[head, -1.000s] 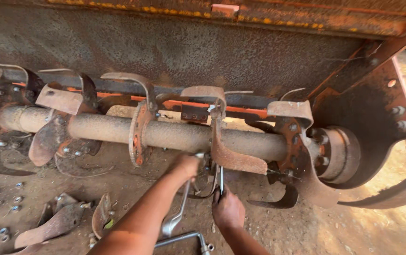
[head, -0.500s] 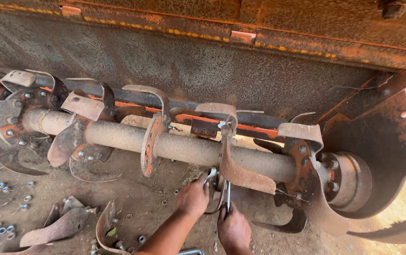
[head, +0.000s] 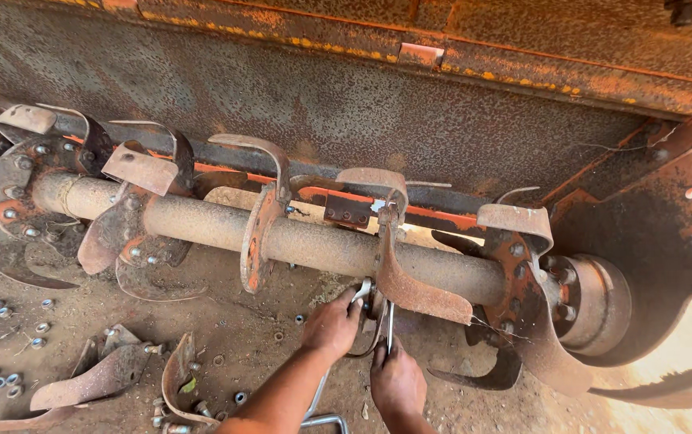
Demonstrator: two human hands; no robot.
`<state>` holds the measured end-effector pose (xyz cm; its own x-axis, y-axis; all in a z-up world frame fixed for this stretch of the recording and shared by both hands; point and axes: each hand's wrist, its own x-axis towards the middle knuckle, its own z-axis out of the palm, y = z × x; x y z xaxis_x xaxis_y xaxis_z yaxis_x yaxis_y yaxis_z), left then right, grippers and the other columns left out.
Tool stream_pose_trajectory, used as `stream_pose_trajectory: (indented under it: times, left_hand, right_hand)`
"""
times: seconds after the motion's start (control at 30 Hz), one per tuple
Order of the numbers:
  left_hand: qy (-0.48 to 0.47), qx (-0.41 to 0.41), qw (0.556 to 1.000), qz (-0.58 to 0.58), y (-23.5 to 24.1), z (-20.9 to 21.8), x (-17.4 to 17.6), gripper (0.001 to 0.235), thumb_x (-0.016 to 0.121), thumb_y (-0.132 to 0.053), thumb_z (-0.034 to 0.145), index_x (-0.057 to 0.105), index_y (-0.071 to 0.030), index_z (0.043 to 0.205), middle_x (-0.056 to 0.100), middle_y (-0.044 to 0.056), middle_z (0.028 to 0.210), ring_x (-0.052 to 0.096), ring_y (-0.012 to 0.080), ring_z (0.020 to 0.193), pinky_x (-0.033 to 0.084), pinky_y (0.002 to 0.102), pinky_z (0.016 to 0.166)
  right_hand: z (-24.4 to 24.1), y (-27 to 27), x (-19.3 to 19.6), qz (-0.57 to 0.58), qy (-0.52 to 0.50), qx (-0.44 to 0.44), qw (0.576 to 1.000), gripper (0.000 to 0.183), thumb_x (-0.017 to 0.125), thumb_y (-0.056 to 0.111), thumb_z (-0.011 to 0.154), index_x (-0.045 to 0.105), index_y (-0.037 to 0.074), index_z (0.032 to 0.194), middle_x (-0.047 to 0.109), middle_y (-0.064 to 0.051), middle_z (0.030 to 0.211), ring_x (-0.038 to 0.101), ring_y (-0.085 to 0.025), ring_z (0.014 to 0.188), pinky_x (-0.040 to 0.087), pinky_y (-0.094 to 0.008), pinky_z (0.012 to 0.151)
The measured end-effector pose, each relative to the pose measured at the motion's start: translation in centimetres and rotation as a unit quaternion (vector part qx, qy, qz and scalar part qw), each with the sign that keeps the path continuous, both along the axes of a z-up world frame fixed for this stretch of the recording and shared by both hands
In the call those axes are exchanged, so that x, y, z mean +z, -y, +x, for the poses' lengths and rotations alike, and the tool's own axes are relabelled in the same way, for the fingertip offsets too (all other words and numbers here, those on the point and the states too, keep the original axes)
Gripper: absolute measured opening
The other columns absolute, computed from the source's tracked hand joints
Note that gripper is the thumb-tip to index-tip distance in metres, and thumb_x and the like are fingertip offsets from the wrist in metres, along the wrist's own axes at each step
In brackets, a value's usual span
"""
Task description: The person uses two wrenches to tighten bolts on a rusty metal auger attached to a large machine. The person works on multiple bolts along the auger shaft, alternating between wrenches to secure the components.
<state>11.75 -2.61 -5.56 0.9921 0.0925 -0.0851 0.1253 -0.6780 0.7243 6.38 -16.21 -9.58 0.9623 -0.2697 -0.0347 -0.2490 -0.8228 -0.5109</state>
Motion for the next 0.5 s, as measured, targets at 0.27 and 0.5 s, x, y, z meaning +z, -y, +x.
stream_pose_trajectory:
  times: [0.27,0.5]
  left_hand:
    - [-0.017,0.077,0.996,-0.042,0.2,-2.4,-3.2,0.070,0.043,-0.072,0.095,0.068,-0.010,0.116,0.071,0.025,0.114,0.067,0.0439,0.109,0.053,0.053,0.095]
    - [-0.062,0.079,0.995,0.008,0.0,-6.7,-4.9,0.077,0.043,-0.075,0.089,0.063,-0.009,0.122,0.071,0.024,0.114,0.068,0.0429,0.109,0.053,0.053,0.093]
  right_hand:
    - [-0.4,-0.5,1.3,0.009,-0.005,-0.002,1.000,0.032,0.050,0.039,0.098,0.063,0.025,0.125,0.074,-0.020,0.101,0.070,-0.042,0.098,0.055,-0.054,0.087]
    - [-0.9,-0.5,2.1,-0.003,-0.008,-0.002,1.000,0.035,0.049,0.039,0.100,0.065,0.022,0.127,0.074,-0.022,0.101,0.070,-0.042,0.099,0.055,-0.053,0.088]
